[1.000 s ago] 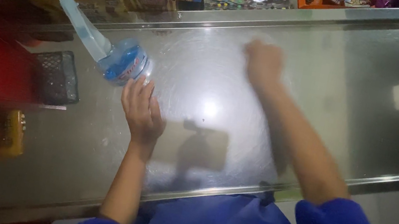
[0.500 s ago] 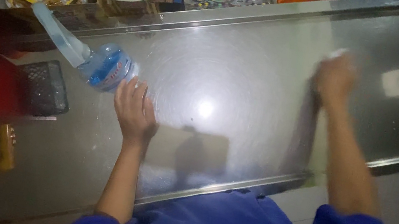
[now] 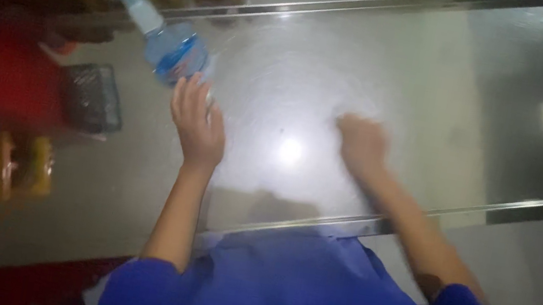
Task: The person wipes a stainless steel countertop using a spray bottle and a white cloth. They repeatedly spray cleaner and wipe the surface in circular and linear motions, covering the entire area.
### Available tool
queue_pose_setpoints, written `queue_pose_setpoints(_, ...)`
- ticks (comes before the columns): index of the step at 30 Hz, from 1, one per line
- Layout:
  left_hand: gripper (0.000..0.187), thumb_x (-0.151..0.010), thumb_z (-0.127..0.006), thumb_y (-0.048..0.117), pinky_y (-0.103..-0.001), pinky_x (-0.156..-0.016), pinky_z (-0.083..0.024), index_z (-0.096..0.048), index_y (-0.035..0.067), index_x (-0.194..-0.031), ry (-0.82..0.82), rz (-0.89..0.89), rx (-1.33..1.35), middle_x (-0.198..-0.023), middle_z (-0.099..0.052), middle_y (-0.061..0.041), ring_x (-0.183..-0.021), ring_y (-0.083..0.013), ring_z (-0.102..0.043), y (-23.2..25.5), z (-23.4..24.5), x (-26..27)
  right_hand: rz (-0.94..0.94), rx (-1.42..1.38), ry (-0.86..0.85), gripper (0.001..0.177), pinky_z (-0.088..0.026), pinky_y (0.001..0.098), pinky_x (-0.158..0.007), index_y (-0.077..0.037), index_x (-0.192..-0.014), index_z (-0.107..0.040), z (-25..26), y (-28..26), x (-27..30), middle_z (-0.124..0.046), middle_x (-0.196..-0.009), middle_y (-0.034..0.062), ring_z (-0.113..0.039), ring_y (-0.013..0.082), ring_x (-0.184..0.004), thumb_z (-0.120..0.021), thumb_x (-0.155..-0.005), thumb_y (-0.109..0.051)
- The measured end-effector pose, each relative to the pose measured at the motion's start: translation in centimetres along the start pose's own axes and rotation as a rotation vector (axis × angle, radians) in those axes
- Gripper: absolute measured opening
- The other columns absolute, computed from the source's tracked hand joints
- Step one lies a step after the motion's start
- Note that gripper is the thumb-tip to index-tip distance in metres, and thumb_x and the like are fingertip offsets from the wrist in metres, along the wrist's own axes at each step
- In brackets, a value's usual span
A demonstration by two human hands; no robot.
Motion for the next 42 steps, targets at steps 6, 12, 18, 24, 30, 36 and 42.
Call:
queue_pose_setpoints(6, 0.039, -0.110, -0.056, 0.019, -0.060, -0.129, -0.023, -0.056, 0.002, -0.146, 0.013, 0.129, 0.002, -0.147, -0.055, -0.019, -0.149, -0.0362, -0.045, 0.5, 4.6, 2.5, -0.424, 0.085, 0.333, 0.016, -0.044, 0.0507, -0.089, -0.005, -0.124, -0.075, 2.2, 21.5, 0.0, -0.077, -0.107, 0.0159, -0.074, 0.0360, -0.101, -0.064, -0.120, -0.015)
queue_pose_setpoints(12, 0.039, -0.112, -0.055, 0.022, -0.063, -0.126, -0.023, -0.055, 0.002, -0.146, 0.098, 0.140, -0.022, -0.145, -0.055, -0.021, -0.148, -0.0401, -0.044, -1.8, 4.2, 4.6, -0.471, -0.269, 0.313, 0.016, -0.049, 0.0526, -0.071, -0.004, -0.108, -0.072, -0.3, 11.7, -3.0, -0.072, -0.090, 0.0172, -0.074, 0.0391, -0.086, -0.070, -0.112, -0.019)
queue_pose_setpoints(18, 0.038, -0.110, -0.054, 0.019, -0.061, -0.127, -0.028, -0.058, 0.001, -0.144, 0.044, 0.086, -0.073, -0.145, -0.057, -0.020, -0.147, -0.0384, -0.048, -1.9, 4.3, 4.3, 0.008, -0.253, -0.130, 0.020, -0.057, 0.0573, -0.086, -0.014, -0.103, -0.070, -2.1, -12.1, -3.4, -0.077, -0.094, 0.0164, -0.077, 0.0473, -0.096, -0.058, -0.109, -0.029)
queue_pose_setpoints(24, 0.038, -0.110, -0.054, 0.019, -0.064, -0.126, -0.028, -0.057, 0.002, -0.144, 0.081, 0.145, -0.104, -0.143, -0.056, -0.019, -0.145, -0.0420, -0.047, -3.5, 5.1, 5.4, 0.612, -0.170, -0.073, 0.024, -0.058, 0.0488, -0.073, -0.020, -0.096, -0.063, -2.8, -19.1, 3.7, -0.071, -0.083, 0.0023, -0.076, 0.0296, -0.079, -0.057, -0.108, -0.040)
queue_pose_setpoints(30, 0.040, -0.113, -0.053, 0.022, -0.065, -0.125, -0.024, -0.053, 0.002, -0.148, 0.078, 0.180, -0.086, -0.150, -0.052, -0.019, -0.152, -0.0424, -0.037, -4.1, 5.3, 5.9, -0.187, -0.177, 0.165, 0.032, -0.046, 0.0651, -0.073, 0.000, -0.105, -0.072, 1.6, 0.2, 0.5, -0.072, -0.094, 0.0302, -0.070, 0.0549, -0.094, -0.057, -0.117, -0.026)
queue_pose_setpoints(36, 0.044, -0.105, -0.061, 0.006, -0.055, -0.130, -0.032, -0.052, 0.003, -0.149, 0.082, 0.220, -0.027, -0.156, -0.051, -0.016, -0.154, -0.0400, -0.038, -2.6, 5.4, 5.4, -0.366, -0.062, 0.305, 0.017, -0.050, 0.0459, -0.074, -0.003, -0.109, -0.063, 3.2, 10.6, -0.2, -0.064, -0.097, 0.0120, -0.064, 0.0280, -0.084, -0.067, -0.117, -0.017)
queue_pose_setpoints(42, 0.039, -0.113, -0.050, 0.021, -0.065, -0.125, -0.025, -0.054, 0.005, -0.148, 0.101, 0.183, -0.031, -0.148, -0.051, -0.016, -0.151, -0.0426, -0.035, -4.5, 4.0, 6.0, -0.115, -0.189, 0.032, 0.021, -0.049, 0.0588, -0.073, 0.000, -0.094, -0.074, 2.1, -10.9, 0.2, -0.072, -0.081, 0.0225, -0.074, 0.0483, -0.085, -0.062, -0.107, -0.012)
Point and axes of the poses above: each hand's wrist, its own x-axis away from the middle knuckle, its own z-axis out of the back of the hand, y = z × x, the point moved 4 cm from there along -x, towards the middle knuckle
